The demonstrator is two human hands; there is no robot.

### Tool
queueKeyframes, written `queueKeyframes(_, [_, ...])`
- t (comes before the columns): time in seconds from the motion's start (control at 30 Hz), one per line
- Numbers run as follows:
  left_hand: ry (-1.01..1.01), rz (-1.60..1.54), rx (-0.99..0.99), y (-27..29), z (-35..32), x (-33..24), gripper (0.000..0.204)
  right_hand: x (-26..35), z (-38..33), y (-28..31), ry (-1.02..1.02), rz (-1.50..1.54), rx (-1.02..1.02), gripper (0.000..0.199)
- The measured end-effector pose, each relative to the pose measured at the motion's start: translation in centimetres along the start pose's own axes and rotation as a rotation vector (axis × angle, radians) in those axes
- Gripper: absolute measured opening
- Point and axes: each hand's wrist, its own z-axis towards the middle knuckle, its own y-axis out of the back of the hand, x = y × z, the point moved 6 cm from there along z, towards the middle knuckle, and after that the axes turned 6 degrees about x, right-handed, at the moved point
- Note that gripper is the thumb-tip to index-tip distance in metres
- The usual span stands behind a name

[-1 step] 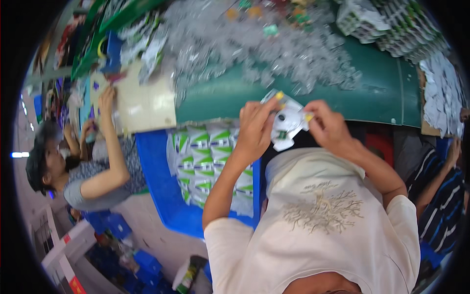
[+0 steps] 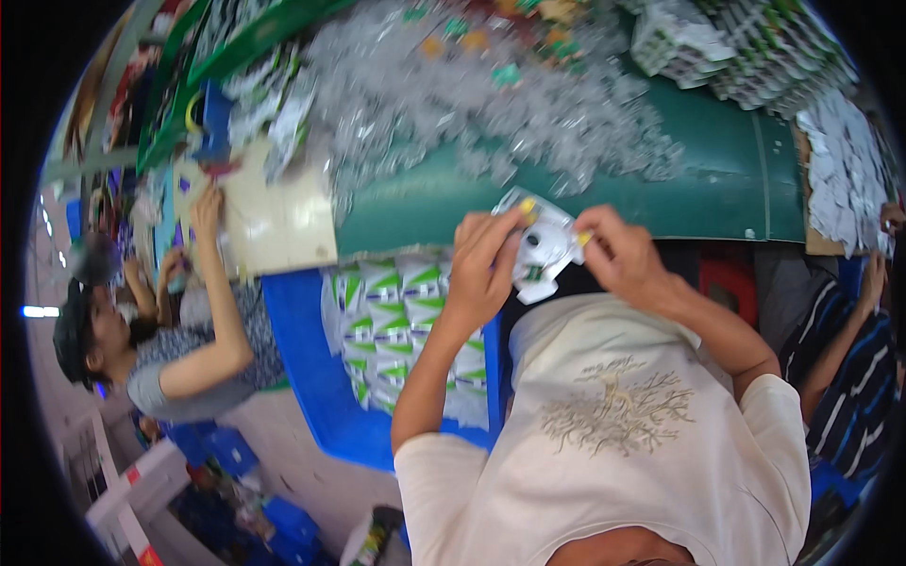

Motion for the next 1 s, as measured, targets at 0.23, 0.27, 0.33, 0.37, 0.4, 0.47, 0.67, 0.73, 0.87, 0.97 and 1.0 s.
queueKeyframes(0.23, [-0.126, 0.239, -0.249, 0.4, 3.4, -6.6, 0.041, 0.4, -0.6, 7.1, 0.091, 0.02, -0.402, 0.02])
queueKeyframes(0.27, [-0.154, 0.24, -0.251, -0.4, 4.5, -6.9, 0.047, 0.2, -0.5, 8.7, 0.097, 0.006, -0.45, 0.02])
queueKeyframes(0.33, [-0.129, 0.097, -0.197, -2.4, 7.3, -6.8, 0.055, -0.7, -0.2, 11.8, 0.032, 0.067, -0.569, 0.019])
queueKeyframes(0.37, [-0.088, 0.025, -0.155, -3.3, 8.8, -6.9, 0.057, -0.7, 0.1, 13.1, 0.042, 0.049, -0.615, 0.018])
queueKeyframes(0.4, [-0.064, -0.046, -0.14, -4.2, 10.3, -6.8, 0.056, -0.7, 0.5, 14.2, 0.05, 0.033, -0.657, 0.018])
queueKeyframes(0.47, [-0.056, -0.147, -0.131, -5.4, 13.8, -7.4, 0.051, -0.7, 1.3, 16.4, 0.05, 0.027, -0.73, 0.018])
queueKeyframes(0.67, [-0.012, -0.132, -0.148, -6.6, 23.3, -7.6, 0.042, -2.1, 4.0, 20.4, 0.089, 0.152, -0.808, 0.024])
queueKeyframes(0.73, [-0.01, -0.087, -0.156, -7.0, 25.4, -6.9, 0.043, -1.8, 3.5, 20.7, 0.106, 0.182, -0.844, 0.028])
queueKeyframes(0.87, [0.05, -0.036, -0.132, -7.7, 27.2, -6.3, 0.043, -3.7, 2.0, 20.3, 0.072, 0.159, -0.813, 0.033])
queueKeyframes(0.97, [0.052, -0.017, -0.15, -8.0, 27.9, -5.5, 0.043, -4.3, 1.4, 20.2, 0.043, 0.174, -0.788, 0.035])
queueKeyframes(1.0, [0.032, -0.008, -0.171, -8.0, 28.0, -5.6, 0.043, -4.6, 1.3, 20.2, 0.026, 0.192, -0.784, 0.035])
